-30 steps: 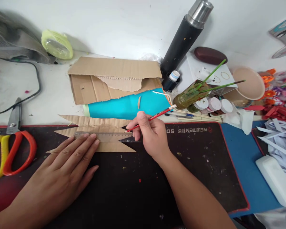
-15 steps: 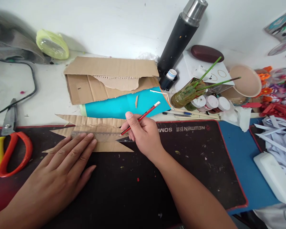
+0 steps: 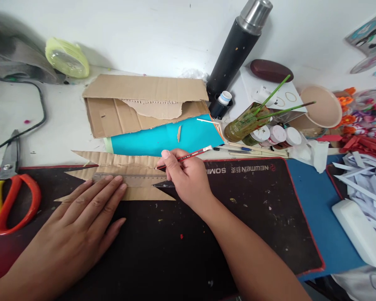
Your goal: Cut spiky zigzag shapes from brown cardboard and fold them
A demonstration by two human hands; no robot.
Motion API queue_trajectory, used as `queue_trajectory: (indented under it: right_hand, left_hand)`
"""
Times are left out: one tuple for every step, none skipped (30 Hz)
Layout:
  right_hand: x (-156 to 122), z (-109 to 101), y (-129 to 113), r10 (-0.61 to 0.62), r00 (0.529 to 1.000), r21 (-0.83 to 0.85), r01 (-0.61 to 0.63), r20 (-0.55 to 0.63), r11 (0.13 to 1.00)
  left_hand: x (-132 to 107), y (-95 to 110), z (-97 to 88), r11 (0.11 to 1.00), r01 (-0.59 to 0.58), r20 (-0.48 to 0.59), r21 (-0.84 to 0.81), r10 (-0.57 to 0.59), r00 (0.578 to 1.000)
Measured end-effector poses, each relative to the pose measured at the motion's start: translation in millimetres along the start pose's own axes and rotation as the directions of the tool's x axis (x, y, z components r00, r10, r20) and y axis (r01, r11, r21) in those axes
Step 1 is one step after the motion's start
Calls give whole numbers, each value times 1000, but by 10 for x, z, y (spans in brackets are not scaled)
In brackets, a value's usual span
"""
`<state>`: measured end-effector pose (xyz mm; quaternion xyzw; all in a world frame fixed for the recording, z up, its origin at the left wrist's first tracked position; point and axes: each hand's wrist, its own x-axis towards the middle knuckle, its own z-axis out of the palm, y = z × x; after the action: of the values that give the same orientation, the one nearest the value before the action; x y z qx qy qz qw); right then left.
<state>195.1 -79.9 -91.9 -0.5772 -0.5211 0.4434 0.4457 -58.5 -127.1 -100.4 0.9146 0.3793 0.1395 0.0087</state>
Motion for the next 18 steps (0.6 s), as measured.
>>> queue_trajectory:
  right_hand:
    - [-1, 1, 6, -3, 1000, -5, 3, 2, 1000]
    - [-1, 1, 11, -6, 1000, -7, 6, 4, 1000]
    - [-1, 1, 16, -8, 1000, -9, 8, 8, 1000]
    - [-1, 0, 20, -10, 1000, -12, 11, 11, 1000]
    - [0, -1, 22, -12, 1000, -16, 12, 13, 1000]
    - [1, -2, 22, -13, 1000, -21, 14, 15, 1000]
    - [1, -3, 21, -14, 1000, -26, 15, 15, 1000]
    - [1, -4, 18, -15, 1000, -30, 16, 14, 999]
    - [1, -4, 14, -17, 1000, -34, 17, 14, 999]
    - [1, -4, 10, -21, 1000, -38, 22, 14, 999]
    - [0, -3, 6, -27, 1000, -41, 28, 15, 999]
    - [0, -3, 2, -33, 999, -45, 34, 18, 998]
    - [-1, -2, -1, -37, 999, -49, 38, 20, 998]
    - [-1, -2, -2, -38, 999, -52, 39, 23, 998]
    - [-1, -1, -3, -37, 999, -55, 38, 25, 998]
    - [0, -1, -3, -34, 999, -56, 36, 27, 998]
    - [0, -1, -1, -32, 999, -54, 33, 28, 998]
    - [1, -1, 1, -31, 999, -51, 33, 27, 998]
  left_hand:
    - [-2, 1, 0, 1000, 0, 3, 1, 0, 1000]
    - [-3, 1, 0, 1000, -3, 4, 2, 3, 1000]
    - [-4, 1, -1, 1000, -7, 7, 3, 7, 1000]
    - [-5, 0, -2, 1000, -10, 7, 3, 10, 1000]
    - [-5, 0, -3, 1000, -12, 4, 4, 11, 1000]
    - [-4, -1, -3, 1000, -14, 2, 4, 14, 1000]
    - [-2, -2, -2, 1000, -13, 1, 4, 13, 1000]
    - [1, -4, -1, 1000, -11, 4, 3, 11, 1000]
    - [4, -6, 0, 1000, -12, 5, 5, 11, 1000]
    - [6, -8, 2, 1000, -16, 6, 8, 16, 1000]
    - [9, -10, 3, 1000, -23, 6, 13, 23, 1000]
    - [11, -13, 3, 999, -30, 6, 18, 30, 1000]
    - [12, -14, 3, 999, -38, 3, 22, 38, 999]
    - [12, -15, 2, 999, -45, 1, 24, 45, 999]
    - [12, -14, 0, 999, -42, 5, 21, 42, 999]
    - [11, -13, -3, 999, -36, 7, 16, 36, 999]
    - [9, -11, -5, 999, -31, 9, 9, 31, 999]
    - [7, -9, -8, 1000, -25, 12, 0, 25, 1000]
